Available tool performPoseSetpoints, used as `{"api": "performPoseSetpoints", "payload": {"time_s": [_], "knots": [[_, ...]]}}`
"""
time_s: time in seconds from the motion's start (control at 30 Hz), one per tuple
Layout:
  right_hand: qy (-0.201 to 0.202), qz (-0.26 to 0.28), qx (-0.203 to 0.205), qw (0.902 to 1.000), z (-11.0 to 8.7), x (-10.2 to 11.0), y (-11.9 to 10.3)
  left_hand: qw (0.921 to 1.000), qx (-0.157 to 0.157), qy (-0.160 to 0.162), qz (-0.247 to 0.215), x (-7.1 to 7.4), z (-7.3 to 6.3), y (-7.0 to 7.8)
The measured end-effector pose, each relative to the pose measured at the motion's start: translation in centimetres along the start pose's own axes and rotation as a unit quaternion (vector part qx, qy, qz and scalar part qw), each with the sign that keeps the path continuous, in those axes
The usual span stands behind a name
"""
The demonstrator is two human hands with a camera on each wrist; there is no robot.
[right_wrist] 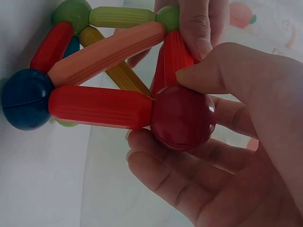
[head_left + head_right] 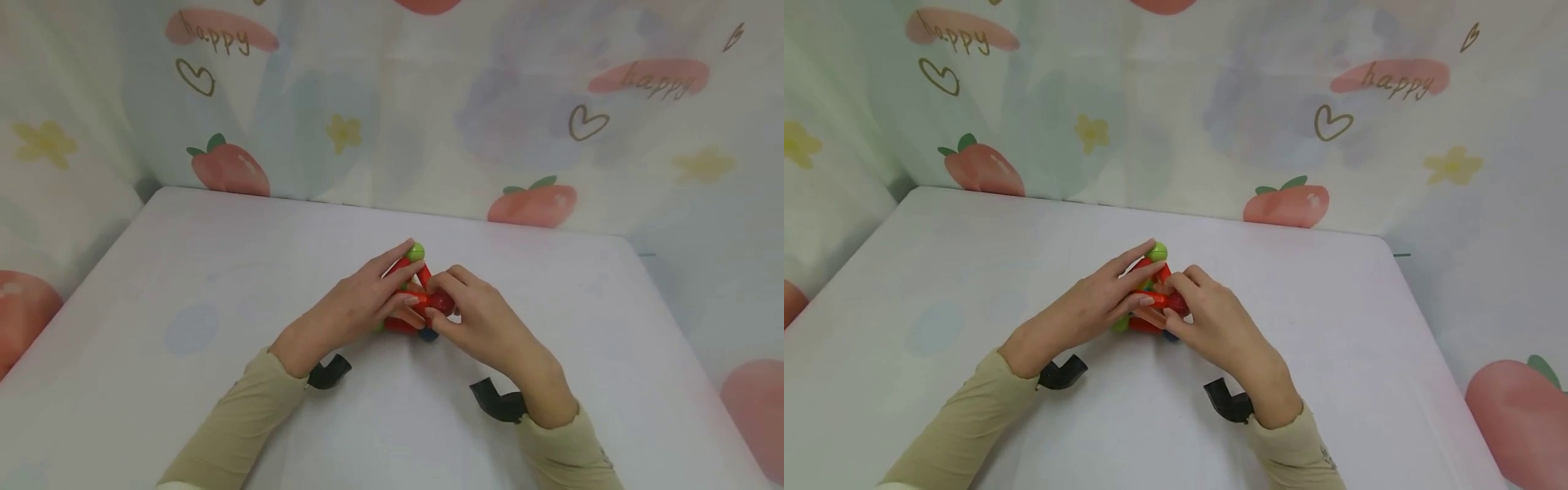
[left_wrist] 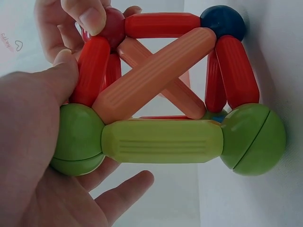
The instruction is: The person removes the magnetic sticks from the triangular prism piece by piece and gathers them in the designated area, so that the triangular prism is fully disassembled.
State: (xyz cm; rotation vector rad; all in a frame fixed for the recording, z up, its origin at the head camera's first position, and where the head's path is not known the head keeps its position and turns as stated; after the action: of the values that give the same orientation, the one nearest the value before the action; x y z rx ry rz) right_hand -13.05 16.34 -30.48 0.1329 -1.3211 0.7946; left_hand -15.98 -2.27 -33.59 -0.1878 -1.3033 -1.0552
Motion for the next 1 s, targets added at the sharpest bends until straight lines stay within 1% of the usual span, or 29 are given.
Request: {"api": "performPoseSetpoints", "payload": {"time_s": [0.17, 0.37, 0.63, 0.77, 0.93, 1.0], "knots": [[-0.010, 0.010, -0.004, 0.9999, -0.07, 0.02, -0.04, 0.9999, 0.009, -0.007, -0.009, -0.04, -0.10, 0.00], [-0.005, 0.030, -0.007, 0.9995, -0.02, 0.22, 0.08, 1.0000, 0.004, -0.005, -0.002, -0.07, 0.09, 0.14], [-0.010, 0.057, -0.017, 0.9982, 0.13, 0.05, 0.36, 0.9999, 0.007, -0.014, -0.002, 0.02, 0.12, 0.18], [-0.006, 0.053, -0.019, 0.9984, 0.26, -0.07, 0.49, 0.9999, 0.004, -0.015, -0.003, 0.11, 0.14, 0.20], [0.005, 0.034, -0.022, 0.9992, 0.29, -0.08, 0.51, 0.9999, 0.005, -0.015, -0.006, 0.10, 0.19, 0.21], [0.010, 0.024, -0.029, 0.9992, 0.23, 0.01, 0.68, 0.9999, 0.005, -0.011, -0.004, 0.11, 0.19, 0.21]]}}
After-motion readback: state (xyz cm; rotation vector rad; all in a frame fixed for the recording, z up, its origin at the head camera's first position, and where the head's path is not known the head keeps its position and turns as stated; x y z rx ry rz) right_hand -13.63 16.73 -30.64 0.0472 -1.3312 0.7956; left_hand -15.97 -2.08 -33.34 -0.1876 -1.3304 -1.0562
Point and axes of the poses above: each hand's wrist, its own z-axis towards the middle knuckle, its own x-axis out of the back of the hand, y = z × x, the point moved 3 cm from there along z, towards the middle knuckle, and after that the axes turned 3 degrees about -z, right-handed, at the moved point
